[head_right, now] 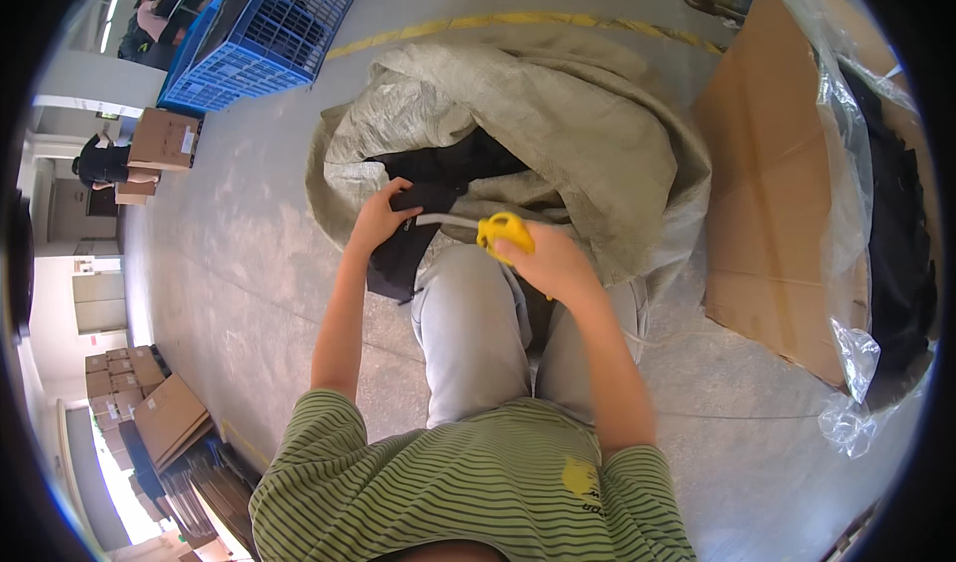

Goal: Using an air nozzle to clean dust or debris off black fabric pieces.

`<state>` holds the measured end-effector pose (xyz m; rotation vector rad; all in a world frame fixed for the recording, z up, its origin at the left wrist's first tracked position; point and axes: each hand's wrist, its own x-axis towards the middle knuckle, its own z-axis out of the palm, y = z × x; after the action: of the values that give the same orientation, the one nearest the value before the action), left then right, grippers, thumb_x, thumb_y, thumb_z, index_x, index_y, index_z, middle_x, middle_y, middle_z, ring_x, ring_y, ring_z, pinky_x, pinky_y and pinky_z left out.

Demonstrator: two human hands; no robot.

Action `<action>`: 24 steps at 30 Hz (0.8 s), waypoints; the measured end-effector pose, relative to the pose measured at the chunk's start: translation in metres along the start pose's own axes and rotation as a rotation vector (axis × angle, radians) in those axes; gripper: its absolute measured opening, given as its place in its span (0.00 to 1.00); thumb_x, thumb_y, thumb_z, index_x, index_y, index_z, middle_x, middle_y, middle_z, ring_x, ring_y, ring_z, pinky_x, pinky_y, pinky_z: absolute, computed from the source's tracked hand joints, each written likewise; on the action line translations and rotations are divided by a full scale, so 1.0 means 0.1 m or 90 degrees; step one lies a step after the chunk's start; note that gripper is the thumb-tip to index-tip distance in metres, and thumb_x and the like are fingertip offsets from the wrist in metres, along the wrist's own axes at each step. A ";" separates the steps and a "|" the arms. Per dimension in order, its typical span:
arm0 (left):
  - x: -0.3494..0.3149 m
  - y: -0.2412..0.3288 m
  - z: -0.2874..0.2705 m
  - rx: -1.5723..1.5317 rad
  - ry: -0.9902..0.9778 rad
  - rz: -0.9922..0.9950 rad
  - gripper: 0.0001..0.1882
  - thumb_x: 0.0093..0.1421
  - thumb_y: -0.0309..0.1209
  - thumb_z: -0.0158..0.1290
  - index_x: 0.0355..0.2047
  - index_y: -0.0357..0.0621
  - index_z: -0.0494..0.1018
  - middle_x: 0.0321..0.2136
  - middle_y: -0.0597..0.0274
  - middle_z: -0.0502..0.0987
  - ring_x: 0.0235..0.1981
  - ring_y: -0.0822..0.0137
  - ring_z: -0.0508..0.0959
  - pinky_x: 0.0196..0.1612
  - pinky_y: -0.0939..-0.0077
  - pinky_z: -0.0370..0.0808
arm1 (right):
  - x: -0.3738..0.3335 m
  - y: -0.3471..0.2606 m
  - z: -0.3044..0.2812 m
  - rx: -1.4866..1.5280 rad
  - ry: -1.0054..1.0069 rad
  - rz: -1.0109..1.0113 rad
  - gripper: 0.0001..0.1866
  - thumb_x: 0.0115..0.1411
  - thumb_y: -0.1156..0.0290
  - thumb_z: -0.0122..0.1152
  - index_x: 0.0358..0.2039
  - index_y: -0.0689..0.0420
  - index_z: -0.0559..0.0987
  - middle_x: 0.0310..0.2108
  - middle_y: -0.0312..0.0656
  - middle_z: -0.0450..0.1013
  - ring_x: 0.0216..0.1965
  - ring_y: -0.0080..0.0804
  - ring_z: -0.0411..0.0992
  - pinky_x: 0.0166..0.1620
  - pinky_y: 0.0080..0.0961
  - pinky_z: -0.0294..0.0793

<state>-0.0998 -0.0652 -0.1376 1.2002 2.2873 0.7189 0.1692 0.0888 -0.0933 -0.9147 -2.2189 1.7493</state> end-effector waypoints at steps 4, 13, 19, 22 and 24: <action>0.29 0.14 -0.31 -0.231 0.340 -0.154 0.28 0.51 0.42 0.58 0.45 0.33 0.68 0.37 0.50 0.75 0.39 0.61 0.75 0.43 0.70 0.70 | -0.16 0.17 -0.16 0.064 -0.141 0.127 0.19 0.57 0.55 0.54 0.35 0.59 0.75 0.22 0.34 0.70 0.21 0.18 0.67 0.24 0.19 0.66; 1.25 4.25 -0.53 -1.089 -0.088 0.364 0.25 0.63 0.43 0.40 0.52 0.33 0.60 0.49 0.50 0.67 0.51 0.58 0.67 0.55 0.64 0.61 | -1.00 0.55 -0.63 0.490 -0.047 0.155 0.18 0.59 0.54 0.52 0.32 0.58 0.71 0.18 0.39 0.72 0.15 0.17 0.61 0.19 0.14 0.59; 1.41 5.04 0.77 -0.602 -0.182 0.642 0.42 0.50 0.37 0.59 0.58 0.36 0.47 0.42 0.52 0.72 0.43 0.61 0.73 0.48 0.71 0.67 | -1.23 0.61 -0.61 0.515 -0.026 0.186 0.20 0.60 0.53 0.49 0.36 0.60 0.72 0.20 0.40 0.72 0.15 0.18 0.62 0.18 0.14 0.59; 1.06 4.22 0.32 -0.477 -0.316 0.472 0.17 0.62 0.39 0.44 0.42 0.38 0.69 0.36 0.56 0.75 0.38 0.65 0.76 0.45 0.71 0.71 | -1.21 0.76 -0.69 0.515 -0.003 0.224 0.20 0.60 0.52 0.50 0.33 0.60 0.71 0.20 0.41 0.72 0.15 0.21 0.66 0.19 0.16 0.64; 1.19 3.26 0.02 -0.509 -0.459 0.340 0.16 0.61 0.38 0.46 0.38 0.36 0.71 0.32 0.57 0.76 0.36 0.65 0.77 0.44 0.73 0.72 | -1.17 0.74 -0.64 0.499 -0.031 0.240 0.22 0.60 0.52 0.49 0.35 0.63 0.71 0.21 0.42 0.73 0.18 0.25 0.71 0.21 0.18 0.70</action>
<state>0.0372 0.1930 0.0494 1.3407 0.9399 1.0274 0.3199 0.0852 -0.1152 -1.1062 -1.1981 2.5213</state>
